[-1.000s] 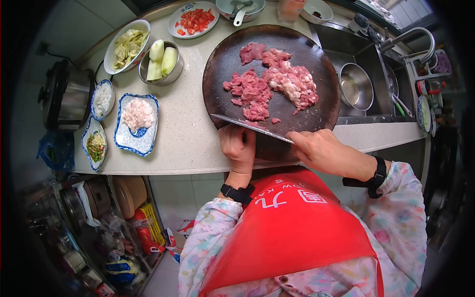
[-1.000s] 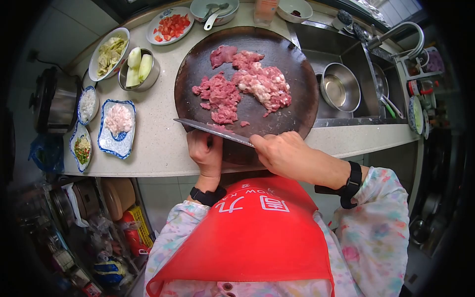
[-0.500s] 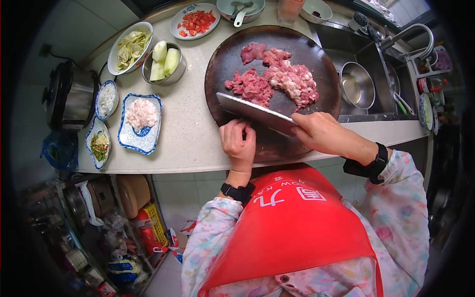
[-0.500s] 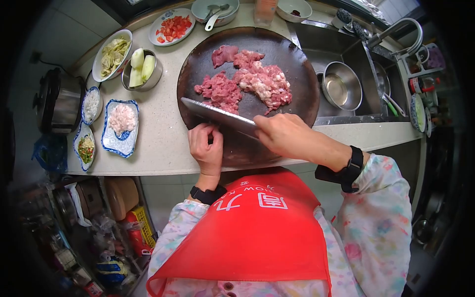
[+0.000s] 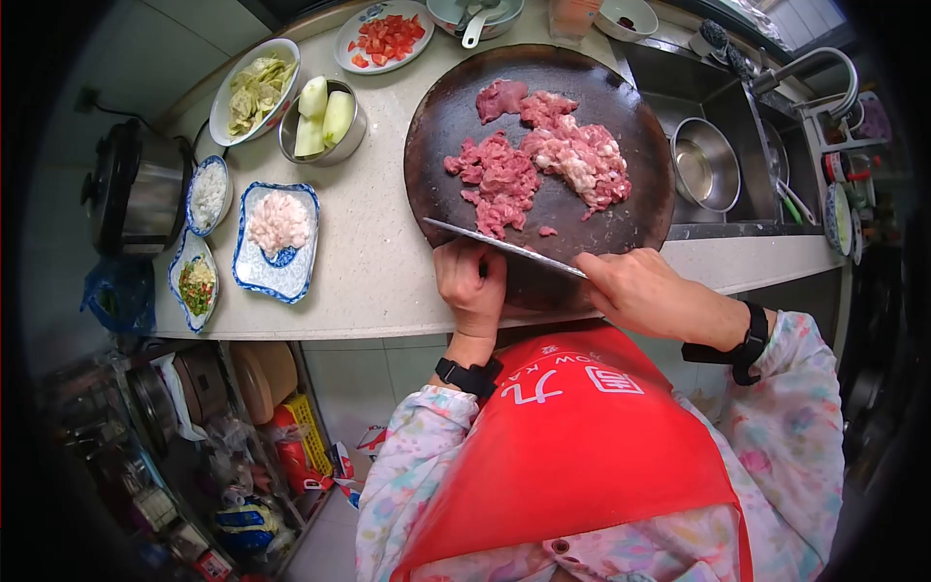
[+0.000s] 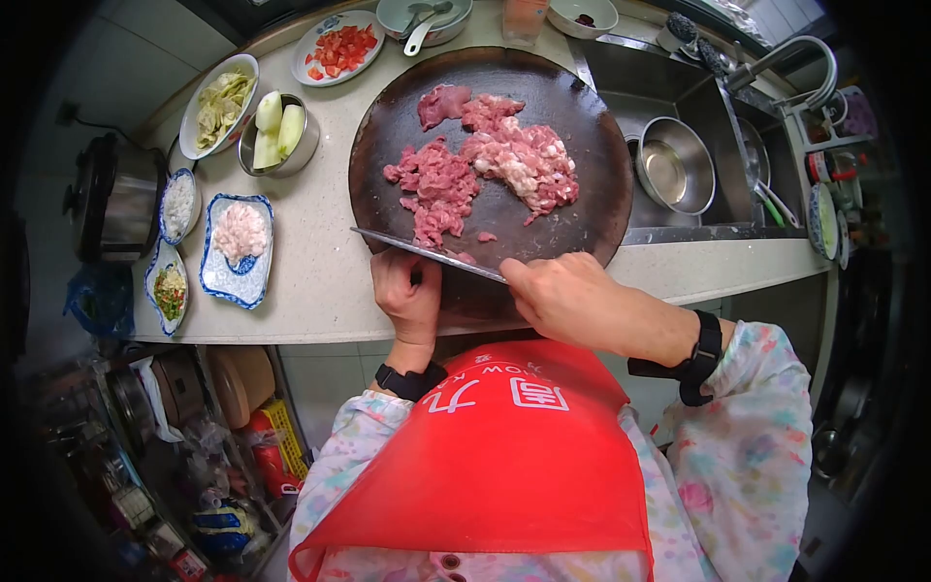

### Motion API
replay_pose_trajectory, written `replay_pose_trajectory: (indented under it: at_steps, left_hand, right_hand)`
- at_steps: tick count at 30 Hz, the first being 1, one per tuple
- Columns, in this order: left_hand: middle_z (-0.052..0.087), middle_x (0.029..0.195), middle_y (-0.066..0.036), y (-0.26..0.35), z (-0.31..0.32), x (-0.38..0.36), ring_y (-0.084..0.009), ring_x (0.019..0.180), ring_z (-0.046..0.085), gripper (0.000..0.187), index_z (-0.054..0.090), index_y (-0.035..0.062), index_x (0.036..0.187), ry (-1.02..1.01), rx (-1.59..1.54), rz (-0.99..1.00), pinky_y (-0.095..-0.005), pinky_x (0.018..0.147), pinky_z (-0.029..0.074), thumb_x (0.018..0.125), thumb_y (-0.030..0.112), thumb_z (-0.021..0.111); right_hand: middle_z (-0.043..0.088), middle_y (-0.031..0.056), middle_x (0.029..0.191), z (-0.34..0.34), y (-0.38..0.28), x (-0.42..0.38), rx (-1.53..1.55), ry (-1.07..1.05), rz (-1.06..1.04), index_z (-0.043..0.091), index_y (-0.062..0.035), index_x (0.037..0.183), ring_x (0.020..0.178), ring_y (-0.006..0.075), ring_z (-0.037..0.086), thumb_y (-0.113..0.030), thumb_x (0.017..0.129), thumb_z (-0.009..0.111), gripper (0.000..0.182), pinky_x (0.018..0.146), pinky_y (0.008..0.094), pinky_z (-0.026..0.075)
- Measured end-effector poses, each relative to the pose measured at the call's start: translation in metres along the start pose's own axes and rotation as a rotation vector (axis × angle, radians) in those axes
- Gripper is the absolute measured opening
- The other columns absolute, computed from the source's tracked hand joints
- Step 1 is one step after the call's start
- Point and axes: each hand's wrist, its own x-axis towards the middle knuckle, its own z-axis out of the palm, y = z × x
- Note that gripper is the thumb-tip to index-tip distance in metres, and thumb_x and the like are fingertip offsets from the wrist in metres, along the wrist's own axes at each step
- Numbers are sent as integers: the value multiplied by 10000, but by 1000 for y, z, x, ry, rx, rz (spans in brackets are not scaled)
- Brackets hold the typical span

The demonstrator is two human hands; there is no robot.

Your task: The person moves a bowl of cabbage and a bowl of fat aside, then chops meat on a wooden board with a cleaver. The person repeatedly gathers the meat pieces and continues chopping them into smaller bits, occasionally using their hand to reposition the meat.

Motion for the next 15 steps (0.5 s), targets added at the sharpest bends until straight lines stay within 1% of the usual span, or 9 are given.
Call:
replay_pose_trajectory:
  at_steps: [2,4,5,6,9,10,11,13,15]
  left_hand:
    - [598,819,-108,-4,0,-2,-328,746,565,218,611,60,837,-45,43,-36,-417,695,480,655,-52,653]
    - [584,774,-97,-1,2,3,-316,710,556,189,608,62,807,-13,43,-17,-411,666,469,663,-43,669]
    - [570,729,-87,0,2,3,-304,674,547,166,606,65,778,16,41,2,-405,637,459,671,-35,685]
    - [571,736,-92,0,1,2,-304,680,545,159,605,63,783,7,41,-15,-401,645,458,678,-30,680]
    - [577,748,-98,1,-1,3,-302,699,549,158,609,59,796,-12,50,-17,-395,659,461,683,-31,671]
    - [590,766,-97,3,-1,4,-297,713,550,155,606,53,801,-18,47,-22,-391,667,461,690,-44,654]
    - [590,766,-97,3,-1,7,-297,713,550,155,606,53,801,-12,44,-21,-391,667,461,690,-44,654]
    - [604,782,-89,5,-2,8,-287,721,555,152,606,53,800,-8,31,-14,-386,669,466,696,-53,641]
    - [616,808,-86,6,-2,7,-279,729,563,161,606,52,807,-14,25,-42,-377,677,472,699,-63,639]
  right_hand:
    - [634,193,692,0,-4,18,-18,-2,-27,499,-14,910,647,399,639,-115,860,563,130,564,491,493]
    - [636,197,685,7,-10,47,-34,2,-61,510,-12,915,644,401,641,-118,857,560,130,565,492,495]
    - [641,202,693,15,-12,64,-11,54,-88,522,-7,920,651,401,644,-126,859,552,136,572,497,497]
    - [646,206,701,19,-12,74,14,107,-115,535,-3,925,658,402,648,-134,860,544,146,579,503,499]
    - [645,211,697,19,-6,73,34,140,-115,552,-1,930,670,407,651,-147,862,531,162,592,522,497]
    - [637,213,689,17,-2,65,48,110,-74,552,-12,930,677,417,645,-154,868,525,158,602,534,494]
    - [637,213,689,13,3,55,42,111,-74,552,-12,930,677,417,645,-154,868,525,158,602,534,494]
    - [632,212,685,8,13,36,46,130,15,552,-22,931,674,427,635,-150,872,525,144,605,533,495]
    - [627,212,682,8,13,28,25,162,6,543,-26,939,662,432,625,-142,869,539,135,602,535,493]
